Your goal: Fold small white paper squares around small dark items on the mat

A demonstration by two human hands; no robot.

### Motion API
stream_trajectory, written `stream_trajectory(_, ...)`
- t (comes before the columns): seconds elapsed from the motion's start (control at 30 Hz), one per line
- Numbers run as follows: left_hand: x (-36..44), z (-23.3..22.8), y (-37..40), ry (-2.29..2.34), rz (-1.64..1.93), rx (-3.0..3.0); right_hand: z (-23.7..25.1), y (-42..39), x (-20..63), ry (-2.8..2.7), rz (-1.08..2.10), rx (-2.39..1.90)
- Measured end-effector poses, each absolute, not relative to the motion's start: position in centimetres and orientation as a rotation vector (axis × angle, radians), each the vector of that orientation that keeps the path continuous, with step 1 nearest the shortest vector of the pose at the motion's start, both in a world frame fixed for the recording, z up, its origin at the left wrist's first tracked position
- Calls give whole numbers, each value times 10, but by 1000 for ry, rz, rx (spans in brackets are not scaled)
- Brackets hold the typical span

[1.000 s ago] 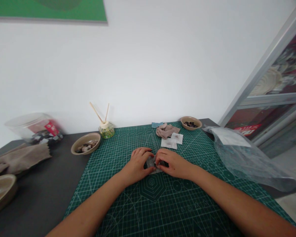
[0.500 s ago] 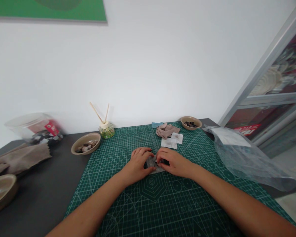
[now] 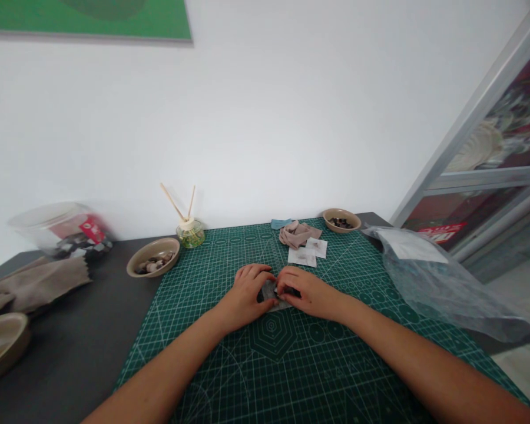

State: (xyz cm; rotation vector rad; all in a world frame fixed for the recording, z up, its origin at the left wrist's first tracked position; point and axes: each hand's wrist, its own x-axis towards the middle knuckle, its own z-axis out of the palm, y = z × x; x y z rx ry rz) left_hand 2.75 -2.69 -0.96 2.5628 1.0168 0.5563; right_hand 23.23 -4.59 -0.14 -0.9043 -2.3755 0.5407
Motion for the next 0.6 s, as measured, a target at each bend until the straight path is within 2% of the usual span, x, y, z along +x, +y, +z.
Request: stream_trajectory(0.6, 27, -10, -26, 1014, 554, 2559, -2, -46, 233, -2370, 472, -1019)
